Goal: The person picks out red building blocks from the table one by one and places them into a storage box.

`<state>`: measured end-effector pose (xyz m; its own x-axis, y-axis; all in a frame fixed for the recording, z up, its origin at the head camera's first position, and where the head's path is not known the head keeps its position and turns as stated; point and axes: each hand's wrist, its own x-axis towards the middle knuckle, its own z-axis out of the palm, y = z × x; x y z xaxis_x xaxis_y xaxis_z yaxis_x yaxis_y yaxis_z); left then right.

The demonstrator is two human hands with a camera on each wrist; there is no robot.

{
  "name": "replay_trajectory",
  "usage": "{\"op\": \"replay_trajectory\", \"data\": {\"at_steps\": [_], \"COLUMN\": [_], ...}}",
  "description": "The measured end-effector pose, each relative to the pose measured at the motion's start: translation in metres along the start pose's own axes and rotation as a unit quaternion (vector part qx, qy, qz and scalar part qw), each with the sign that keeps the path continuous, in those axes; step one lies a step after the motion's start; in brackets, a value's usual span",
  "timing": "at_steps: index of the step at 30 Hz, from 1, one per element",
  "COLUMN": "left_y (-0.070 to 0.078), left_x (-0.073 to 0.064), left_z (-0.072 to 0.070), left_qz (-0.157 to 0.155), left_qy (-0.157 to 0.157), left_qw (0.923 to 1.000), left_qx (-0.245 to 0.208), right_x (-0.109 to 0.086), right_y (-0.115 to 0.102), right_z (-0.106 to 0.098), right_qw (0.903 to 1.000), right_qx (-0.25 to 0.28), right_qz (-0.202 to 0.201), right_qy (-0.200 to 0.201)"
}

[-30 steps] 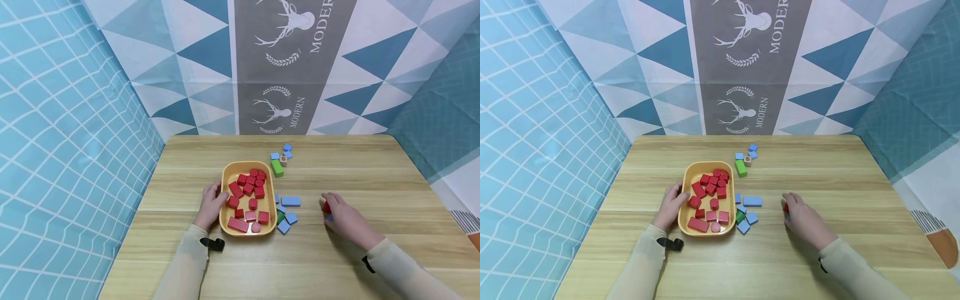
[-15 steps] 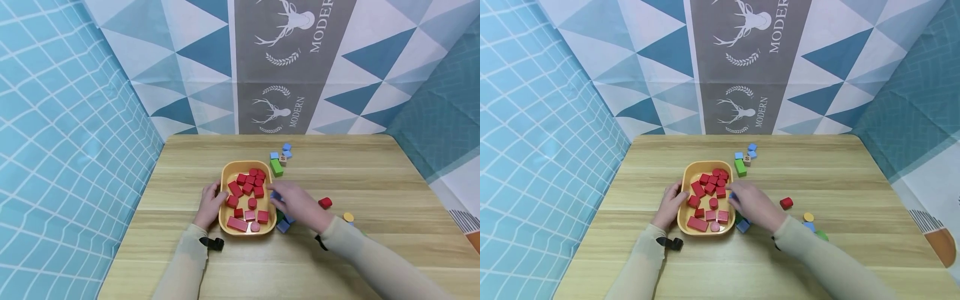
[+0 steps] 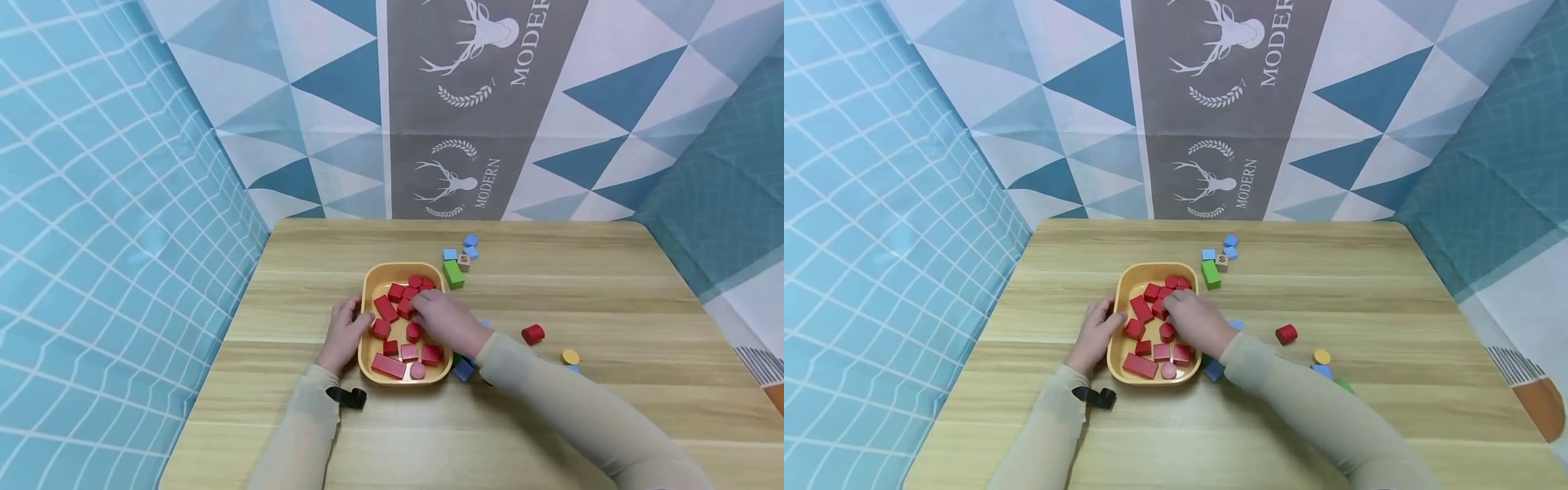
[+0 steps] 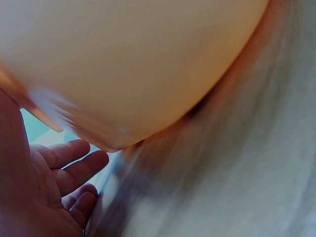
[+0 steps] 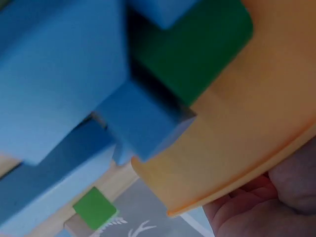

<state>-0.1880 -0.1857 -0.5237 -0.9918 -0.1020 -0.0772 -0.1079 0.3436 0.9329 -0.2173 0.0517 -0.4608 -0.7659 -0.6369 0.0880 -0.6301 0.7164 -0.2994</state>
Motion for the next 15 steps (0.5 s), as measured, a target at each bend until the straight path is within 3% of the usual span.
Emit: {"op": "replay_trajectory", "data": {"at_steps": [9,15], "left_y": [0.000,0.001], "left_x": [-0.001,0.000], "left_z": [-0.001,0.000], "left_qz": [0.007,0.006], "left_qy": [0.003,-0.001], "left_qw": [1.0000,1.0000], "left_qx": [0.000,0.003], "right_x": [0.012,0.013], "right_y": [-0.002,0.001], "right_z": [0.007,0.014], "right_qw": [0.9992,0.9988], "right_qx": [-0.029,-0.025], "right_qz": [0.028,0.028], "right_qy": [-0.002,0.030]}}
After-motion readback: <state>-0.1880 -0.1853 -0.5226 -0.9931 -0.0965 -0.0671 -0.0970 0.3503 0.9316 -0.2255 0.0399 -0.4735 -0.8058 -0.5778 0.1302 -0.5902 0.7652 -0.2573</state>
